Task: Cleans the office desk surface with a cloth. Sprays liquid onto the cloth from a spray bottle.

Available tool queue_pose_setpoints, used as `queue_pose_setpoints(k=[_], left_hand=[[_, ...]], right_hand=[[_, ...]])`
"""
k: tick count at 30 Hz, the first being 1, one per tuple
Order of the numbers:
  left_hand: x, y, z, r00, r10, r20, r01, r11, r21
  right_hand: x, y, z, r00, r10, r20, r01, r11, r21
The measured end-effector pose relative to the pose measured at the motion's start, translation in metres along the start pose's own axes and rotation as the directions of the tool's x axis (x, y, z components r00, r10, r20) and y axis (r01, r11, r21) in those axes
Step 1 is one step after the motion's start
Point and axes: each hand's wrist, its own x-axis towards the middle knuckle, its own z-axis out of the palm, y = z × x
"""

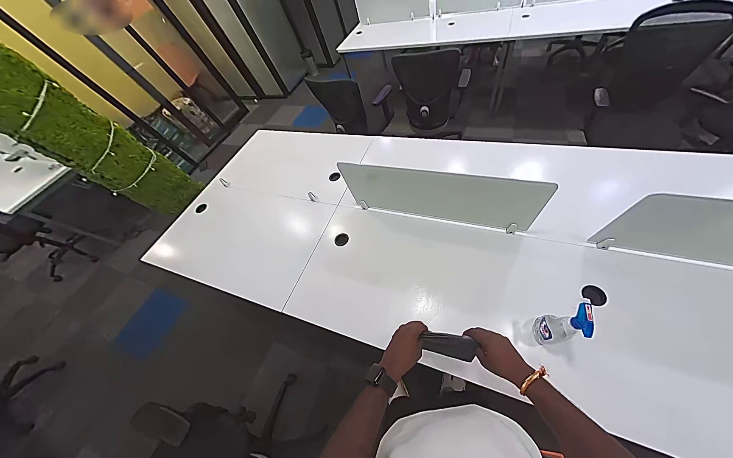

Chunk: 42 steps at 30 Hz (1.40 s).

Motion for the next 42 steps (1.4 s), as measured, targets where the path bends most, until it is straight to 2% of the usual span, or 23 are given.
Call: queue_pose_setpoints(k=[3, 6, 8, 11, 12, 13, 14, 15, 16, 17, 18, 19, 25, 28, 31, 34, 37, 42], left_hand=[[0.016, 0.021, -0.016, 0.970, 0.165, -0.181, -0.179, 0.982, -0.066], [0.025, 0.037, -0.028, 0.894, 0.290, -0.342, -0.337, 0.938, -0.084], [0.026, 0.040, -0.027, 0.826, 0.365, -0.429, -0.405, 0.914, -0.003], [0.024, 0.022, 0.000, 0.724, 0.444, -0.528, -0.442, 0.886, 0.138], [0.023, 0.009, 0.017, 0.721, 0.446, -0.530, -0.435, 0.887, 0.155], [0.022, -0.008, 0.036, 0.747, 0.428, -0.509, -0.411, 0.899, 0.153], [0.022, -0.027, 0.057, 0.803, 0.381, -0.458, -0.360, 0.923, 0.136], [0.018, -0.046, 0.077, 0.894, 0.285, -0.347, -0.264, 0.959, 0.106], [0.015, -0.064, 0.095, 0.978, 0.137, -0.155, -0.125, 0.989, 0.082], [0.013, -0.081, 0.110, 0.999, -0.008, 0.048, 0.003, 0.995, 0.097], [0.011, -0.096, 0.122, 0.972, -0.115, 0.207, 0.088, 0.987, 0.135], [0.011, -0.109, 0.130, 0.943, -0.166, 0.289, 0.122, 0.979, 0.164], [0.016, -0.133, 0.132, 0.945, -0.102, 0.310, 0.077, 0.993, 0.092], [0.014, -0.146, 0.133, 0.957, -0.073, 0.281, 0.060, 0.997, 0.057], [0.006, -0.156, 0.136, 0.969, -0.043, 0.242, 0.048, 0.999, -0.014], [-0.003, -0.162, 0.140, 0.995, -0.016, 0.095, 0.027, 0.994, -0.108], [-0.011, -0.169, 0.136, 0.998, -0.048, -0.051, 0.041, 0.990, -0.134], [-0.047, -0.209, 0.126, 0.967, -0.191, -0.168, 0.175, 0.979, -0.102]], right_hand=[[0.002, 0.008, -0.024, 0.951, -0.043, -0.307, 0.049, 0.999, 0.012], [0.005, 0.011, -0.042, 0.796, -0.153, -0.586, 0.138, 0.988, -0.071], [0.006, 0.012, -0.046, 0.697, -0.214, -0.684, 0.155, 0.977, -0.147], [0.008, 0.023, -0.019, 0.602, -0.294, -0.743, 0.160, 0.955, -0.248], [0.009, 0.030, 0.000, 0.609, -0.296, -0.736, 0.144, 0.954, -0.264], [0.011, 0.039, 0.023, 0.652, -0.277, -0.705, 0.120, 0.957, -0.265], [0.011, 0.046, 0.047, 0.740, -0.229, -0.632, 0.080, 0.964, -0.255], [0.008, 0.050, 0.070, 0.870, -0.128, -0.476, 0.012, 0.971, -0.240], [0.005, 0.051, 0.086, 0.975, 0.021, -0.223, -0.075, 0.968, -0.238], [0.004, 0.048, 0.096, 0.989, 0.144, 0.034, -0.132, 0.961, -0.242], [0.004, 0.043, 0.108, 0.961, 0.201, 0.189, -0.152, 0.958, -0.244], [0.006, 0.040, 0.116, 0.948, 0.204, 0.245, -0.141, 0.958, -0.251], [0.052, 0.026, 0.140, 0.992, 0.062, 0.109, -0.047, 0.990, -0.133], [0.093, 0.016, 0.162, 0.995, 0.025, 0.100, -0.004, 0.980, -0.200], [0.127, 0.014, 0.199, 0.988, 0.109, 0.109, -0.065, 0.937, -0.342], [0.144, 0.023, 0.230, 0.996, 0.073, -0.047, -0.085, 0.915, -0.393], [0.164, 0.027, 0.228, 0.969, 0.080, -0.233, -0.144, 0.951, -0.273], [0.235, 0.022, 0.190, 0.937, 0.221, -0.271, -0.292, 0.921, -0.257]])
